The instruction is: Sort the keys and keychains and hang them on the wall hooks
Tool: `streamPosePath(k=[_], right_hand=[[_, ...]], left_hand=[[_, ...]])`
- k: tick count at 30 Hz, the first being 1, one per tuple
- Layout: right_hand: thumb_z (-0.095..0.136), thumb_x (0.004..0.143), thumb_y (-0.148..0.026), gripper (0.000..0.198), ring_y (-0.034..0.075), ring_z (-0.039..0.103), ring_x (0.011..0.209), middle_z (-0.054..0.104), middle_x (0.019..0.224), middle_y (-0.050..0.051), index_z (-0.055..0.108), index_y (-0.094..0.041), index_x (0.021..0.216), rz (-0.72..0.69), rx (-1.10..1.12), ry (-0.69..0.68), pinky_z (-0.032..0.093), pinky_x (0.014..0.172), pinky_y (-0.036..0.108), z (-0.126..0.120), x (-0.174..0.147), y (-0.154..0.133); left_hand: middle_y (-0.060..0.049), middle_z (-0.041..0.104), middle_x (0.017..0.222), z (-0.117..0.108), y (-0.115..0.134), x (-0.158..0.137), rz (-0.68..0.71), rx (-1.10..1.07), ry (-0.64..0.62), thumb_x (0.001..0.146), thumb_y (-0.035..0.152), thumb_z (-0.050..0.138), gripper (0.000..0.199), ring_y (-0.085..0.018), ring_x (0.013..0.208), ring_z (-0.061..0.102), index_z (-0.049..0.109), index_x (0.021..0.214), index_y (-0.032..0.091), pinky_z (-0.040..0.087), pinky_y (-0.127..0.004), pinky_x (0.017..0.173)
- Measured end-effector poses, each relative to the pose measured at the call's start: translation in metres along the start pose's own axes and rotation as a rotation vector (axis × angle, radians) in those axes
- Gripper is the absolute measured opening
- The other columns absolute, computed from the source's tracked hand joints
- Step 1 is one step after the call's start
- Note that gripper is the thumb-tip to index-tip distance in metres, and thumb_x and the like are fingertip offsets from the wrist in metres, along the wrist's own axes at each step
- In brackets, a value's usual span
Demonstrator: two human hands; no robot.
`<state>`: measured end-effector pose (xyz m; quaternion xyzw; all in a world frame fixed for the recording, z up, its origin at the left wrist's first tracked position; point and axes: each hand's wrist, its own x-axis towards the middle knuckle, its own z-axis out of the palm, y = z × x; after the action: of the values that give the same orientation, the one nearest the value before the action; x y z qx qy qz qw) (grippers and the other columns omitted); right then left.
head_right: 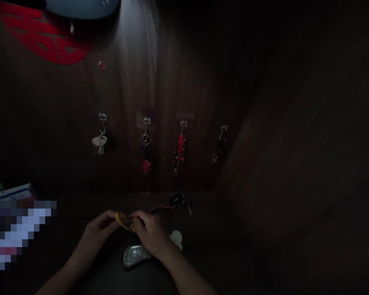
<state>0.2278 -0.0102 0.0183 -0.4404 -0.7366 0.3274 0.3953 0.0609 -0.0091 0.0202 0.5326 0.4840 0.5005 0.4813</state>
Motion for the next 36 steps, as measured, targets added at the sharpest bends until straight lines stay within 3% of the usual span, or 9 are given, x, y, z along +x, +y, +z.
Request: streamPosePath(k=[8,11,18,27,36], right_hand=[[0.046,0.09,-0.027,0.022,0.016,0.062,0.093,0.068,0.096,0.001,0.065,-0.023,0.099,-0.027,0.077,0.003,0.044,0.083,0.027,-0.002,0.0,-0.007],[0.052,0.087,-0.029,0.017,0.016,0.061,0.091,0.067,0.094,0.001,0.065,-0.023,0.096,-0.023,0.089,0.013,0.044,0.081,0.027,0.0,-0.001,-0.008],[0.056,0.08,-0.02,0.008,0.014,0.059,0.076,0.065,0.078,-0.001,0.064,-0.021,0.079,-0.025,0.041,0.122,0.044,0.071,0.024,0.007,0.001,-0.005],[0.056,0.077,-0.017,0.008,0.014,0.059,0.074,0.066,0.077,-0.001,0.064,-0.02,0.079,0.005,0.116,0.115,0.043,0.068,0.023,0.006,0.001,-0.006],[0.06,0.077,-0.029,0.012,0.012,0.055,0.065,0.061,0.067,-0.002,0.064,-0.019,0.075,0.082,0.296,0.098,0.042,0.061,0.022,0.001,0.0,-0.004]], left_hand=[[0.0,0.07,0.074,0.0,-0.004,-0.003,0.068,0.057,0.05,0.067,0.032,0.065,0.015,-0.018,0.072,0.065,0.068,0.076,0.021,0.053,-0.026,0.067],[0.001,0.069,0.074,0.001,-0.009,-0.004,0.119,0.13,0.06,0.069,0.031,0.062,0.015,-0.017,0.07,0.064,0.067,0.08,0.022,0.052,-0.025,0.063],[0.001,0.064,0.075,0.005,-0.017,-0.003,0.347,0.302,0.03,0.071,0.027,0.06,0.018,-0.016,0.071,0.062,0.066,0.088,0.024,0.051,-0.028,0.071],[-0.001,0.068,0.081,0.005,-0.014,-0.005,0.358,0.326,-0.016,0.072,0.028,0.059,0.021,-0.019,0.077,0.065,0.066,0.092,0.025,0.052,-0.031,0.075],[0.001,0.067,0.077,0.003,-0.018,-0.003,0.253,0.239,0.119,0.07,0.032,0.062,0.022,-0.018,0.073,0.066,0.06,0.09,0.024,0.054,-0.029,0.069]])
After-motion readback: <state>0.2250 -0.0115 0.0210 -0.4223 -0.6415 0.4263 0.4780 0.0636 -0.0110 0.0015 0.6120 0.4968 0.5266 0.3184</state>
